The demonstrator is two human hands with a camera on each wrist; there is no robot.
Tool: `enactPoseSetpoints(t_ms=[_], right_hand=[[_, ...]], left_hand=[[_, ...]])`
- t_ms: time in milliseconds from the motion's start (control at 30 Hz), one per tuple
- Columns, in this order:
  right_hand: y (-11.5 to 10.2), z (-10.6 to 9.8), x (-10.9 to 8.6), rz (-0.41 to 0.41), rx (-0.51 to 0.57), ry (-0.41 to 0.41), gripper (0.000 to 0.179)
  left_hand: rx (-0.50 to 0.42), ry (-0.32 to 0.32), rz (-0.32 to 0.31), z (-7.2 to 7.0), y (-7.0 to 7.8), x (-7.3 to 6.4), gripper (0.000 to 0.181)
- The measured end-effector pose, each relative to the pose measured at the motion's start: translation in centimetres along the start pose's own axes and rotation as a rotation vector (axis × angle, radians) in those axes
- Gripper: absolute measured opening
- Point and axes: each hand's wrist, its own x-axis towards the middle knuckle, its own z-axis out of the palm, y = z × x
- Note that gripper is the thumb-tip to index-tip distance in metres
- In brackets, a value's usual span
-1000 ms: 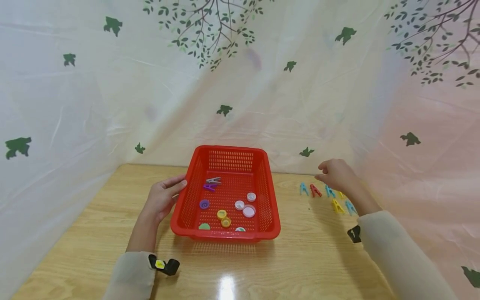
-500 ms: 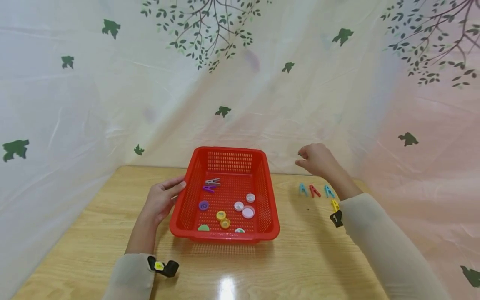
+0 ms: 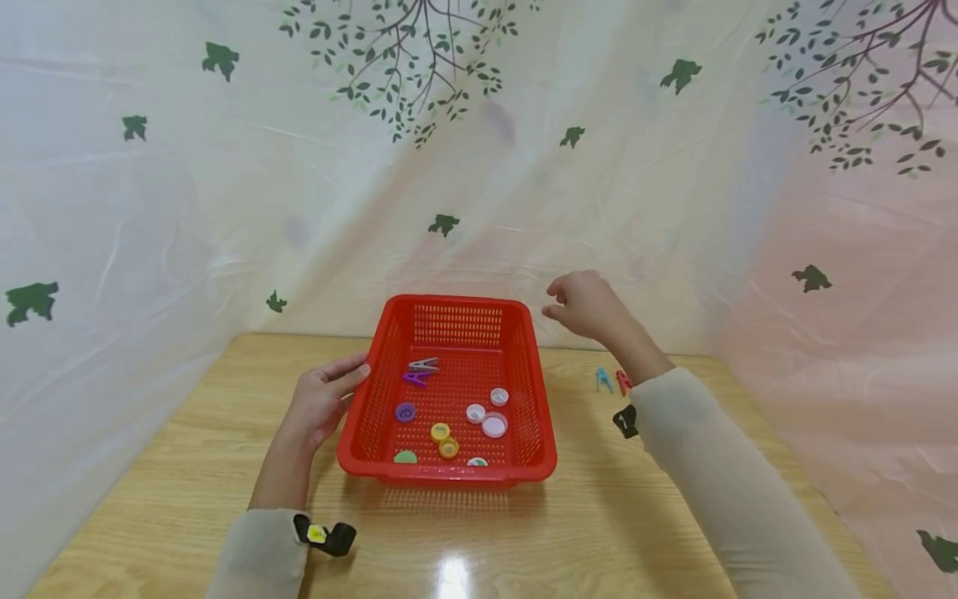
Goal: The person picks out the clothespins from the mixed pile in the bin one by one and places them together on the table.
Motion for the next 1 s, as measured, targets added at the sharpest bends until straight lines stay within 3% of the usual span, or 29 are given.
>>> enactPoseSetpoints(t_ms=[533,1000], right_hand=[[-4.9,1.0,2.6,0.005,0.072,0.001,0.033],[-8.1,3.2,3.8,-0.043,0.160,-0.015,0.035]], left_hand=[[-0.002,0.013,-0.017,-0.2,0.0,-0.2,0.059],[-0.002,0.008,-0.005,0.0,-0.1,0.1,0.058]])
